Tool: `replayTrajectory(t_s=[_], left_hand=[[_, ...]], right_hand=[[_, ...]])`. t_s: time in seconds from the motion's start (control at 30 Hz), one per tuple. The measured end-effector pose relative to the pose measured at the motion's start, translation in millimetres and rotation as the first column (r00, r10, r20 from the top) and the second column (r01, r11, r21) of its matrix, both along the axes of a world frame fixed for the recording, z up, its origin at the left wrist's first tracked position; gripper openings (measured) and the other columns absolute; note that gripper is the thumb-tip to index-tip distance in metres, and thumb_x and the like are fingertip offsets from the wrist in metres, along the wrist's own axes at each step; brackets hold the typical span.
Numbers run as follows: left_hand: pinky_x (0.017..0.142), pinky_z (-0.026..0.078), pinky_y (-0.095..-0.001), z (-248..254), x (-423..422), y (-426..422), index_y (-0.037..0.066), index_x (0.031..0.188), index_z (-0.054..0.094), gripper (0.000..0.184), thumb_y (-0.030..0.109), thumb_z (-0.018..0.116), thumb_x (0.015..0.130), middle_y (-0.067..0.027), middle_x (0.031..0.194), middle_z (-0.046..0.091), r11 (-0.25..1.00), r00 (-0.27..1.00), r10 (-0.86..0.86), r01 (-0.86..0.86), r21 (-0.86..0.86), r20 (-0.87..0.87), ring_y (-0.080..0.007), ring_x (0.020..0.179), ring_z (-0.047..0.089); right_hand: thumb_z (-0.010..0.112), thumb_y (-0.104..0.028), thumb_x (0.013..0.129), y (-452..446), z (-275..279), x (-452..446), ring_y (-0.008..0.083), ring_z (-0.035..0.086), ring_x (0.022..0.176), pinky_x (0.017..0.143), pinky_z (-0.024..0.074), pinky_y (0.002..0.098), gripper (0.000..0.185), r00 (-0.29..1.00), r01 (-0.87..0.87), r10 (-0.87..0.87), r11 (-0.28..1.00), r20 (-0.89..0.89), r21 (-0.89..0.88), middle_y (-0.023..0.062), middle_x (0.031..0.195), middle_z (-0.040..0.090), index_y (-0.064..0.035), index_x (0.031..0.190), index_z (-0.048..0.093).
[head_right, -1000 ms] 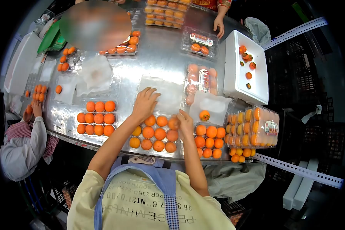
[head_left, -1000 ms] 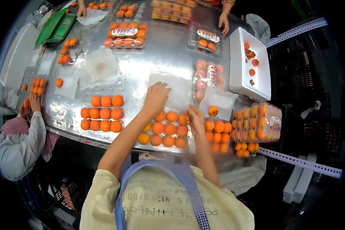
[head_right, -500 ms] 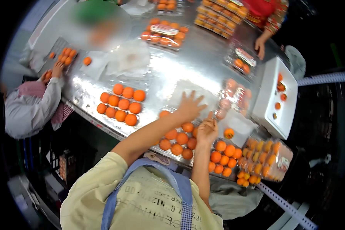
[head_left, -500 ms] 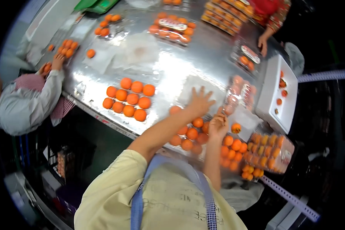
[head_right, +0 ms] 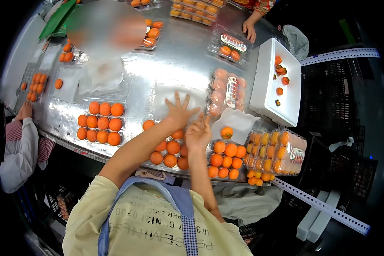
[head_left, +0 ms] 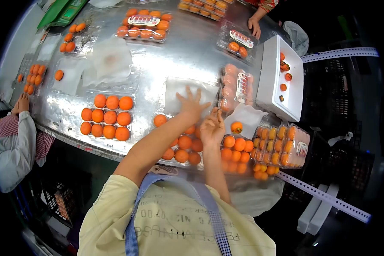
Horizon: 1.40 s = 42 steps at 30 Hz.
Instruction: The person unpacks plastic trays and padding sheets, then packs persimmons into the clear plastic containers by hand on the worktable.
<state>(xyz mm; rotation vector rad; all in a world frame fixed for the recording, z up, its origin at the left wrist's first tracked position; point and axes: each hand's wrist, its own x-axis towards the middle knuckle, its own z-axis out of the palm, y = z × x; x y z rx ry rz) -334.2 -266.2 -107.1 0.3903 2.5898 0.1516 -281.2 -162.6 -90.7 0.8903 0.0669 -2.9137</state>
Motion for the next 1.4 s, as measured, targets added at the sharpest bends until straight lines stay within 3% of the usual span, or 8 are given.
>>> replayTrajectory(t_s=[0.23, 0.37, 0.67, 0.93, 1.07, 1.17, 1.33, 1.4], left_hand=[[0.089, 0.012, -0.0773, -9.2, -2.9, 4.2, 0.040, 0.140, 0.019, 0.063, 0.053, 0.044, 0.084, -0.0156, 0.149, 0.005, 1.000, 0.999, -0.017, 0.017, -0.002, -0.042, -0.0554, 0.129, -0.001], [0.092, 0.013, -0.0749, -3.1, -1.1, -3.3, 0.036, 0.141, 0.019, 0.064, 0.052, 0.044, 0.084, -0.0158, 0.148, 0.009, 0.997, 0.995, -0.001, 0.008, 0.075, -0.100, -0.0523, 0.130, 0.005], [0.102, 0.026, -0.0523, -1.4, 9.1, -27.7, 0.011, 0.115, 0.056, 0.036, 0.006, 0.050, 0.080, -0.0138, 0.127, 0.046, 0.908, 0.874, 0.205, -0.001, 0.420, -0.440, -0.0342, 0.125, 0.034], [0.087, 0.042, -0.0356, 18.1, 26.1, -61.3, 0.006, 0.096, 0.063, 0.023, -0.001, 0.052, 0.077, -0.0103, 0.103, 0.060, 0.636, 0.814, 0.448, -0.001, 0.772, -0.368, -0.0288, 0.100, 0.052], [0.079, 0.046, -0.0322, 34.6, 68.6, -97.1, 0.006, 0.097, 0.063, 0.021, 0.000, 0.052, 0.081, -0.0092, 0.097, 0.062, 0.478, 0.758, 0.610, -0.121, 0.870, -0.230, -0.0235, 0.092, 0.058], [0.074, 0.047, -0.0279, 35.6, 110.7, -119.7, 0.005, 0.098, 0.063, 0.018, 0.002, 0.051, 0.084, -0.0067, 0.096, 0.063, 0.371, 0.720, 0.691, -0.279, 0.886, -0.062, -0.0172, 0.087, 0.059], [0.071, 0.046, -0.0227, 23.9, 169.5, -140.2, 0.000, 0.101, 0.060, 0.017, 0.007, 0.050, 0.089, -0.0048, 0.095, 0.062, 0.153, 0.650, 0.725, -0.472, 0.868, 0.226, -0.0106, 0.081, 0.059], [0.071, 0.046, -0.0227, 22.7, 186.9, -141.3, 0.000, 0.101, 0.060, 0.017, 0.008, 0.050, 0.090, -0.0052, 0.095, 0.062, 0.113, 0.627, 0.728, -0.511, 0.852, 0.279, -0.0105, 0.080, 0.059]], right_hand=[[0.049, -0.007, 0.087, -5.5, -17.4, -5.4, 0.0076, 0.047, 0.061, 0.044, 0.0402, 0.0168, 0.020, 0.992, -0.118, 0.117, 0.992, -0.039, -0.031, 0.0056, 0.103, 0.059, -0.0105, 0.106, 0.053], [0.051, -0.005, 0.085, -9.3, -17.7, -5.2, 0.0089, 0.047, 0.061, 0.043, 0.0385, 0.0146, 0.051, 0.991, -0.134, 0.135, 0.990, -0.018, 0.052, 0.0075, 0.107, 0.053, -0.0249, 0.129, 0.033], [0.050, -0.005, 0.085, 12.0, -11.5, 7.0, 0.0061, 0.045, 0.059, 0.043, 0.0358, 0.0149, 0.031, 0.957, -0.289, 0.290, 0.953, 0.000, 0.087, 0.0047, 0.097, 0.060, -0.0075, 0.116, 0.052], [0.054, -0.010, 0.085, 42.1, -1.5, 32.4, 0.0051, 0.041, 0.058, 0.044, 0.0323, 0.0153, 0.029, 0.911, -0.355, 0.396, 0.896, -0.119, 0.267, 0.0020, 0.084, 0.059, -0.0045, 0.113, 0.052], [0.052, -0.009, 0.087, 54.7, 23.1, 55.6, 0.0050, 0.042, 0.058, 0.048, 0.0322, 0.0158, 0.021, 0.905, -0.340, 0.424, 0.667, 0.038, 0.663, 0.0035, 0.083, 0.059, -0.0039, 0.107, 0.054], [0.053, -0.011, 0.087, 62.2, 18.5, 72.6, 0.0045, 0.044, 0.060, 0.048, 0.0323, 0.0164, 0.020, 0.868, -0.313, 0.475, 0.303, 0.142, 0.900, 0.0038, 0.083, 0.059, -0.0036, 0.106, 0.055], [0.061, -0.011, 0.083, 46.7, 9.4, 90.1, 0.0089, 0.054, 0.066, 0.057, 0.0424, 0.0210, 0.021, 0.757, -0.076, 0.609, -0.281, 0.238, 0.957, 0.0040, 0.085, 0.063, -0.0015, 0.101, 0.059], [0.062, -0.011, 0.081, 43.5, 11.2, 89.1, 0.0088, 0.054, 0.066, 0.056, 0.0421, 0.0214, 0.022, 0.763, -0.055, 0.589, -0.353, 0.267, 0.934, 0.0041, 0.085, 0.063, -0.0009, 0.101, 0.059]])
